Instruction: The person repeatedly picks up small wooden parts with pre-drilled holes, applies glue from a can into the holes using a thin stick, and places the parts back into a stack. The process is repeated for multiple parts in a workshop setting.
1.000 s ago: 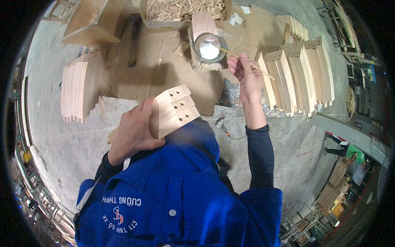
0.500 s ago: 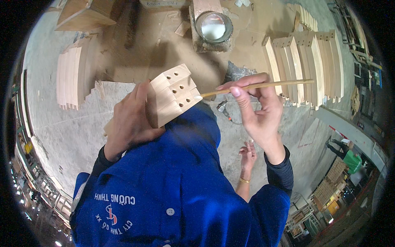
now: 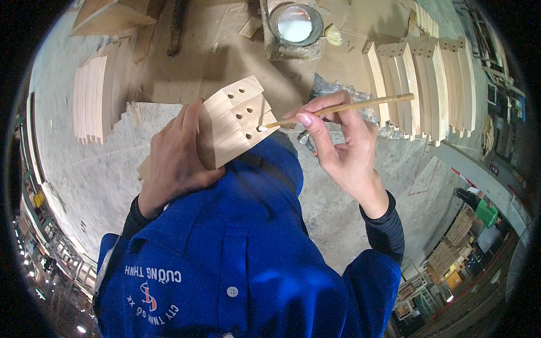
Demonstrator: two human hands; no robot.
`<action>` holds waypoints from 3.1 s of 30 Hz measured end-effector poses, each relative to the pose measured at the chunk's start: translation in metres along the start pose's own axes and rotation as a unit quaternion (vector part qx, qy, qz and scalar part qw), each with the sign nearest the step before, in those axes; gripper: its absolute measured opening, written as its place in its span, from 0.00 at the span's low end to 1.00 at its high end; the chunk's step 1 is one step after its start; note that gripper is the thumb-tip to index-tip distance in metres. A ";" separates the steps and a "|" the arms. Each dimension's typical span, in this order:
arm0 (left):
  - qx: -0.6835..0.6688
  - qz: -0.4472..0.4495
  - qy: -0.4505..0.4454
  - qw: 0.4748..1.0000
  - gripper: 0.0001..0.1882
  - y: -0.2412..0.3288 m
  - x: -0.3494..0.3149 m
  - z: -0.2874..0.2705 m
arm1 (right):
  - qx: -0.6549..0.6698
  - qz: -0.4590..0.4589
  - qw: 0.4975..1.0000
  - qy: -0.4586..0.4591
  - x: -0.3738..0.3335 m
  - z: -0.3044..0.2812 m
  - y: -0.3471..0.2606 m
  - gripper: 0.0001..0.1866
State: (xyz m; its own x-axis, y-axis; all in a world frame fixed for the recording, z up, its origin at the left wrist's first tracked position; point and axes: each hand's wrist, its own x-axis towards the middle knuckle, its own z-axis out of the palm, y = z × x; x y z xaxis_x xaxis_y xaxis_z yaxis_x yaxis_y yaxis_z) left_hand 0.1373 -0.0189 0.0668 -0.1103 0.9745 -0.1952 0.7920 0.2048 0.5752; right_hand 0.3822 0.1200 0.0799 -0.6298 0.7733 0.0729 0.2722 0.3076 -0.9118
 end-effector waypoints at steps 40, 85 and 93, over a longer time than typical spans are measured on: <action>0.007 0.006 0.002 1.000 0.55 -0.002 -0.012 0.004 | 0.061 -0.004 0.998 -0.018 0.001 0.007 -0.021 0.06; -0.003 0.026 0.015 1.000 0.51 0.002 -0.010 0.006 | 0.007 0.015 1.000 -0.004 0.023 0.017 -0.007 0.06; -0.006 0.022 0.016 1.000 0.51 0.002 -0.010 0.006 | -0.007 0.025 1.000 -0.008 0.024 0.013 -0.011 0.06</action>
State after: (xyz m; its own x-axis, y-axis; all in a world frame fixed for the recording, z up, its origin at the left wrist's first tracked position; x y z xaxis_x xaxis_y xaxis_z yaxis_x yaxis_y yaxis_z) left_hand 0.1433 -0.0288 0.0652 -0.0937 0.9851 -0.1444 0.7892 0.1619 0.5924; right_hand 0.3545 0.1284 0.0860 -0.6267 0.7790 0.0207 0.3143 0.2770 -0.9080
